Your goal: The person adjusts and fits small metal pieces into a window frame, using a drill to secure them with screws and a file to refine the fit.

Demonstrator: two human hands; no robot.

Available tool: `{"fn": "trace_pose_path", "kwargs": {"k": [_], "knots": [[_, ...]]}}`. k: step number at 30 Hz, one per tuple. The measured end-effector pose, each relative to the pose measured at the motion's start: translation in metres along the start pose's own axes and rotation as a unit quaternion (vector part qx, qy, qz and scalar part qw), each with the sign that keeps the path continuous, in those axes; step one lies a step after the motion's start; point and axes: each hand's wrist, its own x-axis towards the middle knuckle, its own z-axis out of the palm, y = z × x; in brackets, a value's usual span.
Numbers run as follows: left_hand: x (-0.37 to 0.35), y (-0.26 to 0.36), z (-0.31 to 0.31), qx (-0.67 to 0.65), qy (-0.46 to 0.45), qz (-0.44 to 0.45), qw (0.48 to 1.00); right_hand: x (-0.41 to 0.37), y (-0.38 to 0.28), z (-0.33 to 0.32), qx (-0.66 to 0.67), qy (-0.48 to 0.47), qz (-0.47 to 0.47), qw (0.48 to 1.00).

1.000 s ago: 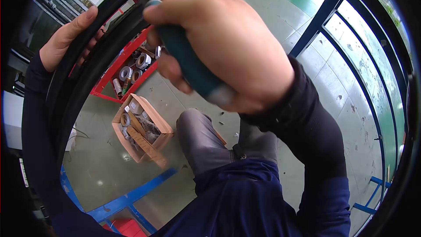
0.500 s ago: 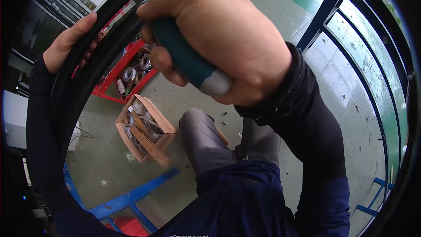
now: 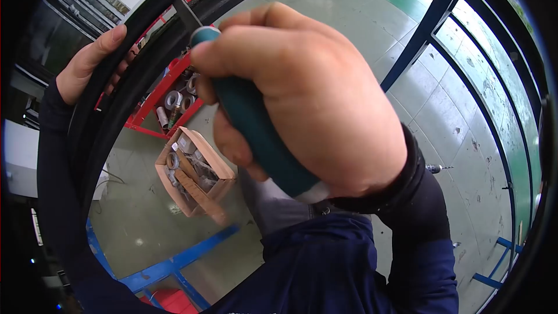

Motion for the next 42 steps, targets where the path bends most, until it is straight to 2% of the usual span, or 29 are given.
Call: {"fn": "trace_pose_path", "kwargs": {"k": [3, 4, 5, 6, 8, 9, 10, 12, 13, 14, 15, 16, 18, 19, 22, 23, 24, 25, 26, 27, 28, 29, 31, 32, 33, 40, 42], "knots": [[0.001, 0.0, 0.001, 0.023, 0.003, 0.004, 1.0, 0.011, 0.001, -0.018, -0.026, -0.082, -0.023, 0.996], [0.003, 0.003, -0.001, 0.035, 0.006, 0.012, 0.999, 0.008, 0.0, -0.018, -0.032, -0.075, -0.032, 0.996], [0.002, 0.004, -0.004, 0.026, -0.03, 0.007, 0.999, 0.004, -0.002, -0.017, -0.038, -0.069, -0.04, 0.996], [0.003, 0.003, -0.004, 0.014, -0.025, 0.005, 1.0, -0.006, 0.005, -0.009, -0.032, -0.031, -0.034, 0.998], [0.005, -0.002, -0.006, -0.008, -0.012, -0.002, 1.0, 0.003, 0.017, -0.007, -0.14, -0.022, -0.157, 0.977], [0.007, -0.003, -0.009, -0.008, -0.016, 0.002, 1.0, 0.023, 0.026, -0.016, -0.25, -0.049, -0.287, 0.923], [0.008, -0.005, -0.014, -0.007, -0.022, 0.002, 1.0, 0.042, 0.035, -0.026, -0.349, -0.069, -0.405, 0.842], [0.008, -0.003, -0.013, -0.016, -0.042, -0.001, 0.999, 0.049, 0.04, -0.028, -0.43, -0.095, -0.471, 0.764], [0.008, -0.003, -0.013, -0.029, -0.054, -0.002, 0.998, 0.052, 0.041, -0.026, -0.42, -0.109, -0.431, 0.791], [0.007, -0.006, -0.014, -0.045, -0.063, -0.006, 0.997, 0.042, 0.036, -0.019, -0.323, -0.087, -0.31, 0.89], [0.005, -0.005, -0.012, -0.045, -0.058, -0.012, 0.997, 0.032, 0.032, -0.012, -0.194, -0.037, -0.197, 0.96], [0.002, -0.001, -0.008, -0.047, -0.047, -0.009, 0.998, 0.007, 0.018, -0.004, 0.034, 0.053, 0.01, 0.998], [0.0, -0.001, -0.008, -0.051, -0.039, -0.01, 0.998, 0.02, 0.018, -0.02, -0.144, -0.009, -0.2, 0.969], [0.002, -0.002, -0.01, -0.05, -0.042, -0.009, 0.998, 0.049, 0.027, -0.032, -0.3, -0.043, -0.417, 0.857], [-0.001, -0.003, -0.009, -0.055, -0.027, -0.018, 0.998, 0.066, 0.058, -0.034, -0.453, -0.023, -0.555, 0.697], [-0.001, -0.003, -0.009, -0.057, -0.019, -0.025, 0.998, 0.042, 0.049, -0.04, -0.496, -0.015, -0.509, 0.704], [0.0, 0.0, -0.012, -0.044, -0.023, -0.022, 0.999, 0.026, 0.041, -0.037, -0.414, -0.01, -0.42, 0.808], [-0.002, 0.0, -0.014, -0.032, -0.027, -0.024, 0.999, 0.01, 0.025, -0.02, -0.142, 0.016, -0.182, 0.973], [-0.002, 0.003, -0.013, -0.013, -0.036, -0.025, 0.999, 0.001, 0.015, -0.015, -0.022, 0.059, -0.07, 0.996], [-0.003, 0.001, -0.014, -0.04, -0.033, -0.038, 0.998, 0.012, 0.014, -0.011, -0.071, 0.042, -0.115, 0.99], [-0.002, 0.001, -0.016, -0.031, -0.041, -0.027, 0.998, 0.043, 0.032, -0.012, -0.189, 0.021, -0.27, 0.944], [-0.001, -0.002, -0.019, -0.028, -0.049, -0.019, 0.998, 0.074, 0.05, -0.014, -0.304, -0.001, -0.408, 0.861], [-0.004, -0.001, -0.015, -0.034, -0.073, -0.025, 0.996, 0.07, 0.048, -0.014, -0.268, -0.012, -0.376, 0.887], [-0.005, -0.002, -0.016, -0.029, -0.073, -0.033, 0.996, 0.037, 0.03, -0.008, -0.108, 0.004, -0.199, 0.974], [-0.003, -0.002, -0.017, -0.027, -0.071, -0.031, 0.997, 0.016, 0.019, -0.007, 0.051, 0.018, -0.016, 0.998], [-0.001, -0.001, -0.018, 0.002, -0.081, -0.024, 0.996, 0.039, 0.033, -0.019, -0.053, -0.076, -0.097, 0.991], [-0.002, 0.0, -0.016, -0.004, -0.072, -0.026, 0.997, 0.033, 0.032, -0.016, -0.05, -0.056, -0.094, 0.993]]}}
